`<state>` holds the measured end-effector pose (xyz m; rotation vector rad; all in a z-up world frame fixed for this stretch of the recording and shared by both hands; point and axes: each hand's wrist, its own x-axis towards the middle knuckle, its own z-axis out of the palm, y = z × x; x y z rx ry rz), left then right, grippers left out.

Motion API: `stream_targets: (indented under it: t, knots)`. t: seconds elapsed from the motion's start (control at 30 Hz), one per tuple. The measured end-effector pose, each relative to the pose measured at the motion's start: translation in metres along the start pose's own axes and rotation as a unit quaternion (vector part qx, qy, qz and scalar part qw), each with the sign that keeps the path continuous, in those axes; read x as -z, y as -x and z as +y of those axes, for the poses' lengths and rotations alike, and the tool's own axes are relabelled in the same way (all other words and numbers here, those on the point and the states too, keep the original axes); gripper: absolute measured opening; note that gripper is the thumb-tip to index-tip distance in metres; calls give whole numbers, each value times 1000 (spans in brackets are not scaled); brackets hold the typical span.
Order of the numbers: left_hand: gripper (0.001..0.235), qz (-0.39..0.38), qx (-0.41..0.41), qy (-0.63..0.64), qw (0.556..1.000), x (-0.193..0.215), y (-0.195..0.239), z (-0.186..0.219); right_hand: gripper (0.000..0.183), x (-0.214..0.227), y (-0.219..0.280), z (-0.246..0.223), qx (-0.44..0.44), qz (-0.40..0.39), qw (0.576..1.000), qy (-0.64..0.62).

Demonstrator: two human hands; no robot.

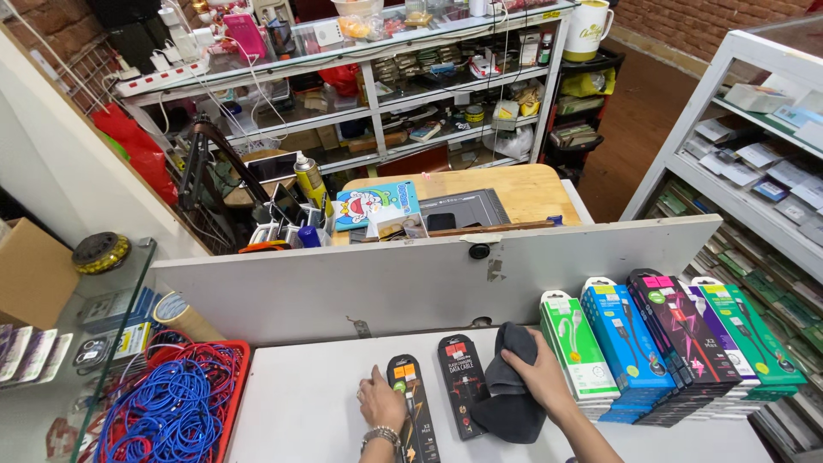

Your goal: The person wipes the surfaces of several small product boxes with a dark cloth and then places them onto a glass shelf. The person handles black, green, and blue boxes one at a time, wiping each before stacking them on the shelf.

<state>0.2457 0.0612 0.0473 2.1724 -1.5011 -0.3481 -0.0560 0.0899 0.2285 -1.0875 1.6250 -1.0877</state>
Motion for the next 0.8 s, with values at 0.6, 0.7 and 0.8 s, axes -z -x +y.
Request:
stream_targets:
  t: [0.6,0.7,0.8]
  knots:
    - [55,-373,125,257,883,12,27,118,72,-6,-11,24,6,59,997,47]
    - [68,-325,-55,302,894,51,36,134,68,-9,-18,9,-22,100,993,-55]
    - [73,-289,-167,265,905,73,58,148,68,-23,-18,-12,-34,42,969,-240]
